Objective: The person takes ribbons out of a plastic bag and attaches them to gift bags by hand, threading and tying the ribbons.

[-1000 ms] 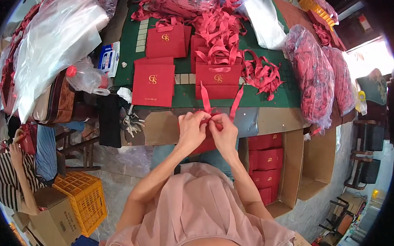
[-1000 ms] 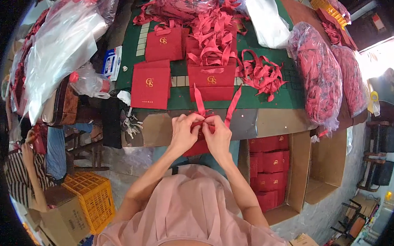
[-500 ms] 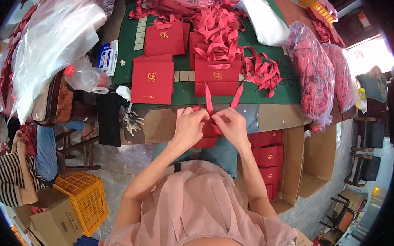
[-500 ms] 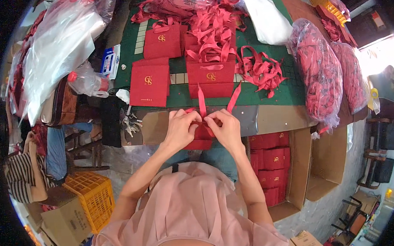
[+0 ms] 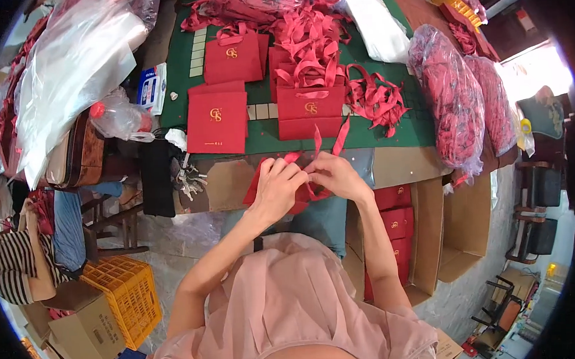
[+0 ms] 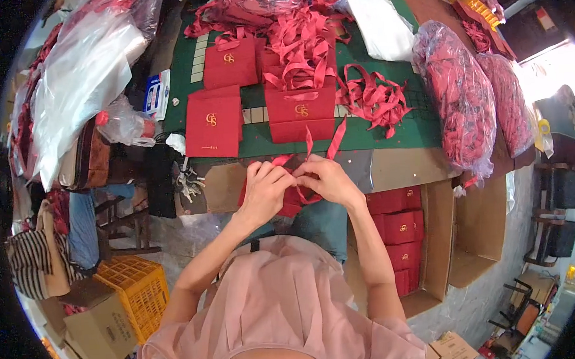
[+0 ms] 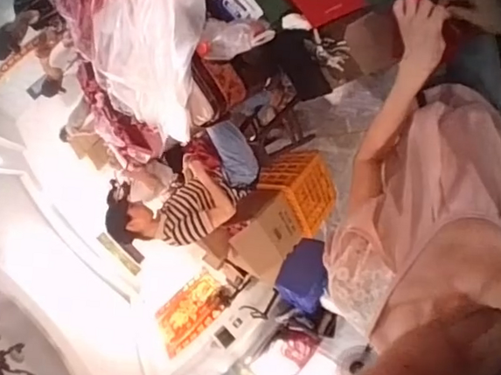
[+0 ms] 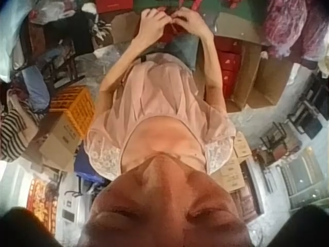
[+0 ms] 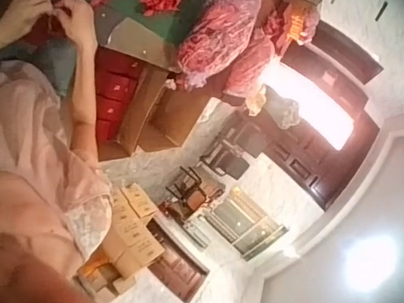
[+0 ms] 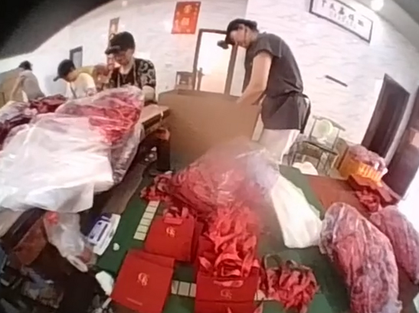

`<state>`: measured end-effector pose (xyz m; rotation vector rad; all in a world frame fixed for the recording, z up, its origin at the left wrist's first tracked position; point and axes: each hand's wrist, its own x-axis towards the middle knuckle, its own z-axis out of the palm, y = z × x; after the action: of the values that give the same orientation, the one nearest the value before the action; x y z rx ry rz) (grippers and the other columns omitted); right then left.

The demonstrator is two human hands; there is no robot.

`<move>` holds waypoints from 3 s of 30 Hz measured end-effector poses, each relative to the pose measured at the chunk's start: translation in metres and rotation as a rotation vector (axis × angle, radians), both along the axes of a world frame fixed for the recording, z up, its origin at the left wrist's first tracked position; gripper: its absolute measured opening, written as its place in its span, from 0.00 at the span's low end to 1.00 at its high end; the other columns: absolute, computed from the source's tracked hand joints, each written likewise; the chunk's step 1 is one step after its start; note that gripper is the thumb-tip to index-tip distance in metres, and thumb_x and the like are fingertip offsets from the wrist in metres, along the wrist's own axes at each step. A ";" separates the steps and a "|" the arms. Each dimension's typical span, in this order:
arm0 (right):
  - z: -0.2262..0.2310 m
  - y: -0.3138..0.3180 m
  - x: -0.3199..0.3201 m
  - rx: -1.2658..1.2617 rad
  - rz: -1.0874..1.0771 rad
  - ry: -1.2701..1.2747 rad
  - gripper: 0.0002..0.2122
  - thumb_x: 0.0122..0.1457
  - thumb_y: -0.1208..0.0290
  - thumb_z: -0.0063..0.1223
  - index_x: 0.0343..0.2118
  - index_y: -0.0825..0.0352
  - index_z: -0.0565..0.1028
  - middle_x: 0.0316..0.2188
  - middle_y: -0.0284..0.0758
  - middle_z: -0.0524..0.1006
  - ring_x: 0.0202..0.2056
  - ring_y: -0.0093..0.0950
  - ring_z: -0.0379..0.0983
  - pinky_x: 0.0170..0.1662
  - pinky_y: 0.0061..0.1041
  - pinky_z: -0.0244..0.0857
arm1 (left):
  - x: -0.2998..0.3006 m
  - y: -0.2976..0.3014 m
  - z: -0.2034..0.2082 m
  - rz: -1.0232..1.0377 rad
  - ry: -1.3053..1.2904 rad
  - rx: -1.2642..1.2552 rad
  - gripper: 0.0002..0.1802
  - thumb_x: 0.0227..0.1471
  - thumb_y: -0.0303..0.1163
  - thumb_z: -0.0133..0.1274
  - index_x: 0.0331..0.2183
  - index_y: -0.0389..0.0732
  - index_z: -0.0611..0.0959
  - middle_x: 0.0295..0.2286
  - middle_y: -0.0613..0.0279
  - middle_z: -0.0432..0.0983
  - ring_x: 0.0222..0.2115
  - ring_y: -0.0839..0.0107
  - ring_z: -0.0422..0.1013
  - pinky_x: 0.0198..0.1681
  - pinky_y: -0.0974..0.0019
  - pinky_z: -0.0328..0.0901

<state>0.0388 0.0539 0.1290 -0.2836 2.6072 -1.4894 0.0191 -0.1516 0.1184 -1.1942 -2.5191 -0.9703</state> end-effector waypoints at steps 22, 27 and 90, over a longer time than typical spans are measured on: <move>-0.011 0.024 0.036 0.415 -0.115 0.262 0.07 0.54 0.72 0.63 0.34 0.67 0.79 0.33 0.37 0.75 0.37 0.35 0.73 0.42 0.31 0.67 | -0.032 0.011 0.000 0.181 -0.309 0.032 0.08 0.45 0.30 0.61 0.30 0.47 0.78 0.27 0.66 0.74 0.33 0.62 0.69 0.45 0.56 0.53; -0.010 -0.003 0.039 -0.025 -0.414 -0.016 0.06 0.58 0.71 0.60 0.33 0.67 0.79 0.23 0.33 0.78 0.21 0.22 0.73 0.26 0.23 0.66 | -0.031 0.024 -0.015 0.247 -0.066 0.044 0.11 0.46 0.34 0.62 0.34 0.46 0.78 0.33 0.63 0.74 0.39 0.60 0.67 0.46 0.54 0.55; -0.037 -0.090 0.008 0.150 -0.638 0.015 0.07 0.53 0.69 0.61 0.28 0.67 0.77 0.24 0.40 0.80 0.26 0.40 0.78 0.31 0.37 0.70 | -0.016 -0.004 -0.029 0.300 -0.216 0.052 0.03 0.50 0.25 0.55 0.31 0.40 0.79 0.33 0.56 0.69 0.35 0.55 0.68 0.38 0.53 0.66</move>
<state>0.0467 -0.0359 0.0919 0.6096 2.9544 -1.4122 0.0030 -0.1560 0.0898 -0.7001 -2.7119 -1.1269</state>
